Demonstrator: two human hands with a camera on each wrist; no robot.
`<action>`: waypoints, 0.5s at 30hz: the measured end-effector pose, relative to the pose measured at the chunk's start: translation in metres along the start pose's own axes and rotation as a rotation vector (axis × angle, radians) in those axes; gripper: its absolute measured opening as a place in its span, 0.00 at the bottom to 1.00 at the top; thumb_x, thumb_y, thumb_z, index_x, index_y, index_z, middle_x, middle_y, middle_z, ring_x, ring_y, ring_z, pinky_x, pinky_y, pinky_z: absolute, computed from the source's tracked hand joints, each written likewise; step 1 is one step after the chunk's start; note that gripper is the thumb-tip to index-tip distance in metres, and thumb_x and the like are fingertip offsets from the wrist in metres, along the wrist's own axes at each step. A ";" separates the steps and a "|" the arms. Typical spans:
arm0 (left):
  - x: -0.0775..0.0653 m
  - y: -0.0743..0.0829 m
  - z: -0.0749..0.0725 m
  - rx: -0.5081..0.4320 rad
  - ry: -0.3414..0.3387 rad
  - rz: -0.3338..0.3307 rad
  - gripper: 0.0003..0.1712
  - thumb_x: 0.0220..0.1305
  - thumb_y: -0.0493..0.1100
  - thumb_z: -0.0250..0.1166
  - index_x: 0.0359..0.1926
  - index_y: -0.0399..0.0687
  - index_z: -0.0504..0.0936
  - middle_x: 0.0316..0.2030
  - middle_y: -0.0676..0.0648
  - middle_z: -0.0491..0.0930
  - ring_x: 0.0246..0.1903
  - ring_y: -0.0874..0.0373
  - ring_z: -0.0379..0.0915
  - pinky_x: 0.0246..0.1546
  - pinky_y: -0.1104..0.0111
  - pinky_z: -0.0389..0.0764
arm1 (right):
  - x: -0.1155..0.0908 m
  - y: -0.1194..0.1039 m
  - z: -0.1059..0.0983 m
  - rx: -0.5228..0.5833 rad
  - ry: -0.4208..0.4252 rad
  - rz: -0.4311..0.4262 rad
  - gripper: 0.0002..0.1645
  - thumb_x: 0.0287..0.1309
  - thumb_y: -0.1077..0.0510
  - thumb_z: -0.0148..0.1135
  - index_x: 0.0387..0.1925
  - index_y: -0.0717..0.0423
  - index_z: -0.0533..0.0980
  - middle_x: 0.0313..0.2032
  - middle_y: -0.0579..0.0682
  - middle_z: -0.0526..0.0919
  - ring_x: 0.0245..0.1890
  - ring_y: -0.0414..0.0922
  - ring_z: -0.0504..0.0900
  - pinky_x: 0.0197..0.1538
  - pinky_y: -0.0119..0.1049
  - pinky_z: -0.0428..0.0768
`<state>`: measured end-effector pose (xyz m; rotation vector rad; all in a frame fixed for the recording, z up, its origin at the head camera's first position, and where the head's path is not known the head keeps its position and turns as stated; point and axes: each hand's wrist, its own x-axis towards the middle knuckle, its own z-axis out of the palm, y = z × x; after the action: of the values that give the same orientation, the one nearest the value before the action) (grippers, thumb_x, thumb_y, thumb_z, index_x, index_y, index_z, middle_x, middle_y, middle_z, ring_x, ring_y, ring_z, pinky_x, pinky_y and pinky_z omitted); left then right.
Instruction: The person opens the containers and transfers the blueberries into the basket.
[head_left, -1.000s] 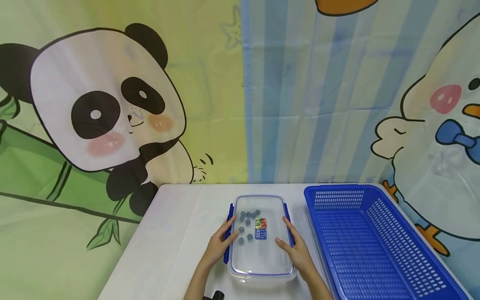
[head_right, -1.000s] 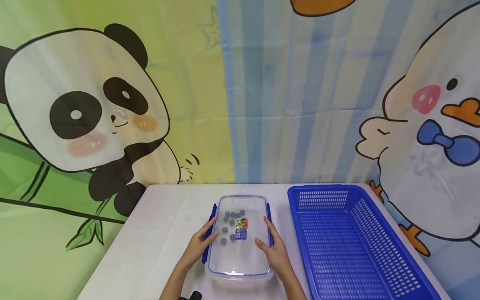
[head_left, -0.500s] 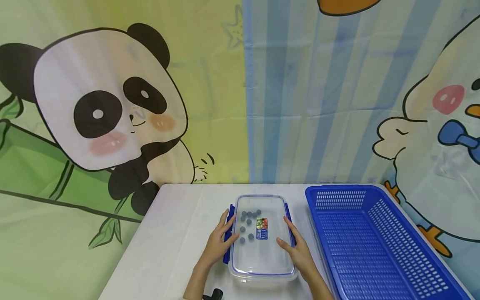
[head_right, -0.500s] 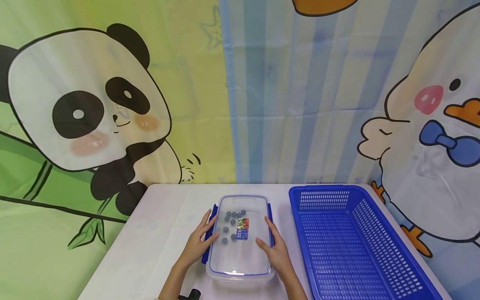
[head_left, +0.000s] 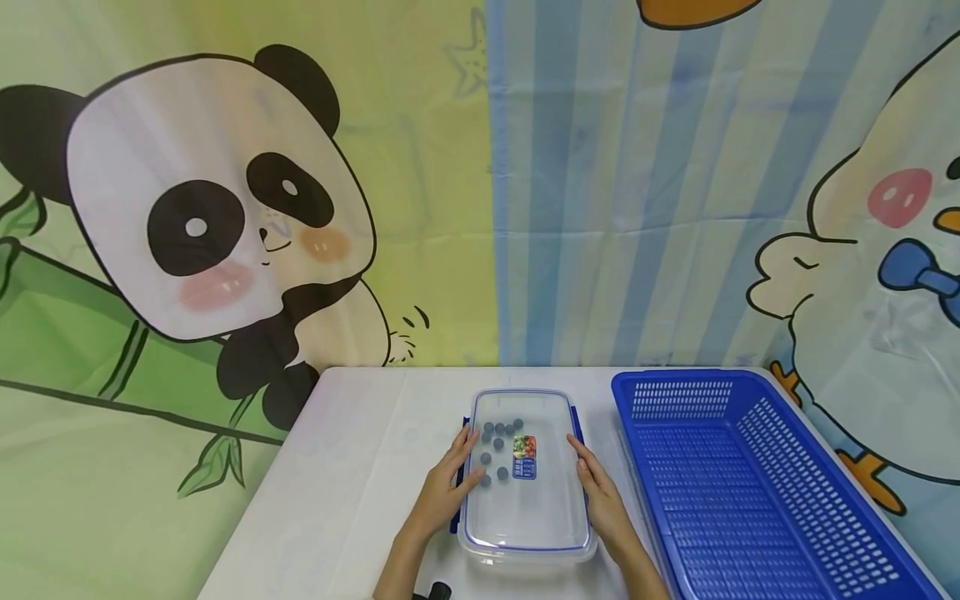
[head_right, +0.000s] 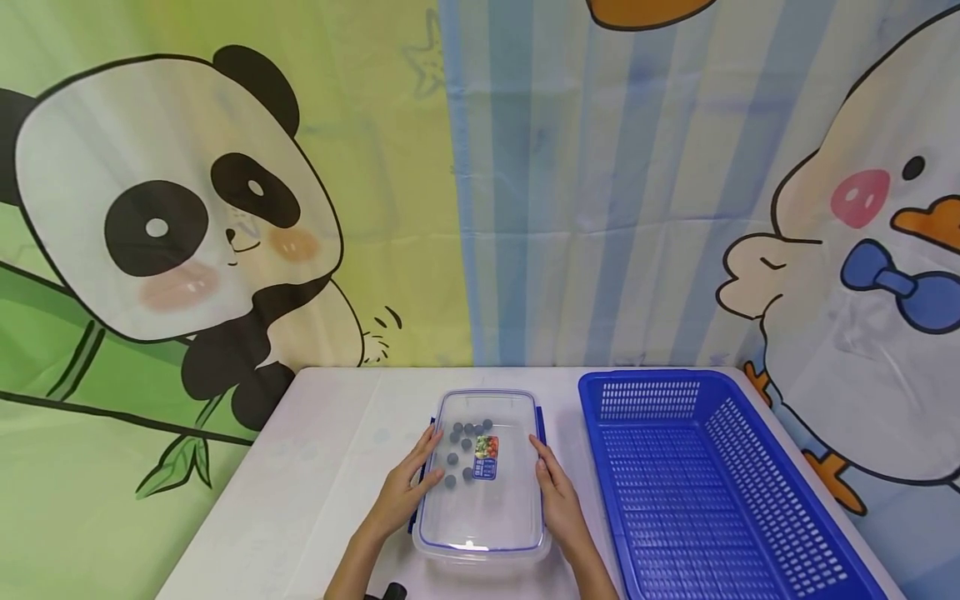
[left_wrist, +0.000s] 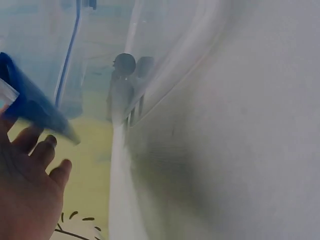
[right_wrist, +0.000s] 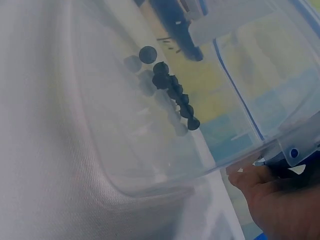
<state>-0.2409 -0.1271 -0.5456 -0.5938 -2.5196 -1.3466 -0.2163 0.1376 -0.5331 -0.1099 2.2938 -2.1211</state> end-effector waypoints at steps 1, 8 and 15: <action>0.000 0.000 0.001 -0.023 0.007 0.000 0.33 0.63 0.53 0.58 0.67 0.51 0.63 0.69 0.49 0.53 0.66 0.46 0.51 0.62 0.44 0.56 | 0.000 0.000 0.000 0.002 -0.002 -0.001 0.27 0.71 0.45 0.34 0.68 0.44 0.57 0.70 0.53 0.50 0.69 0.55 0.43 0.67 0.59 0.43; -0.002 0.002 0.004 -0.126 0.049 -0.011 0.32 0.60 0.44 0.62 0.65 0.49 0.66 0.68 0.46 0.54 0.65 0.48 0.52 0.61 0.46 0.57 | -0.001 0.000 0.000 0.008 -0.015 -0.029 0.27 0.72 0.47 0.32 0.68 0.48 0.57 0.70 0.54 0.50 0.69 0.56 0.43 0.67 0.60 0.42; -0.002 -0.004 0.004 -0.131 0.035 -0.029 0.32 0.60 0.49 0.62 0.66 0.54 0.66 0.68 0.49 0.54 0.65 0.52 0.52 0.62 0.50 0.58 | 0.001 0.003 -0.003 0.007 -0.060 -0.099 0.26 0.72 0.50 0.31 0.68 0.51 0.57 0.69 0.58 0.50 0.67 0.59 0.48 0.66 0.61 0.47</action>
<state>-0.2415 -0.1261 -0.5519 -0.5557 -2.4351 -1.5280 -0.2181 0.1408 -0.5362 -0.2892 2.2932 -2.1382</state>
